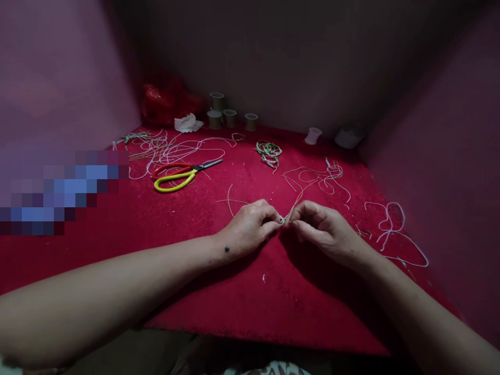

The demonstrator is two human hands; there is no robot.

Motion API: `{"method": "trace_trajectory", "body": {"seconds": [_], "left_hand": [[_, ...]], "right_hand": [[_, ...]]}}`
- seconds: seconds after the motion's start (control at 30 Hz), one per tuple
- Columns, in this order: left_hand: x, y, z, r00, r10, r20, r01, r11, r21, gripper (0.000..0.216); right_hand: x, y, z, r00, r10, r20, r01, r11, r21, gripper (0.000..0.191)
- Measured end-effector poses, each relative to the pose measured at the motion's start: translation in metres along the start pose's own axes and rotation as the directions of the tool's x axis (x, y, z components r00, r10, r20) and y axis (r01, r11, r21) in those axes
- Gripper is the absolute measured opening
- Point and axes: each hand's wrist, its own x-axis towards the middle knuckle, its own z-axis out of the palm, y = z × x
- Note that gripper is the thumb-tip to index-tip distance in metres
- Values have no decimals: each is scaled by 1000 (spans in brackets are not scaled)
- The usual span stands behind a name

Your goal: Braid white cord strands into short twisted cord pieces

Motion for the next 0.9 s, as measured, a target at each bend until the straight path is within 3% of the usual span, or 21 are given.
{"method": "trace_trajectory", "body": {"seconds": [0.27, 0.57, 0.8, 0.9], "left_hand": [[0, 0, 1, 1000, -10, -5, 10, 1000, -2, 11], [1, 2, 1, 1000, -7, -4, 7, 1000, -4, 12], [3, 0, 3, 1000, 4, -8, -4, 1000, 0, 11], [3, 0, 4, 1000, 10, -16, -10, 1000, 12, 11]], "right_hand": [[10, 2, 13, 958, 200, -204, -174, 975, 135, 8], [7, -5, 16, 902, 391, -182, -271, 842, 467, 6], [1, 3, 16, 899, 376, -223, -255, 865, 432, 16], [0, 7, 17, 905, 306, -295, -212, 927, 310, 15]]}}
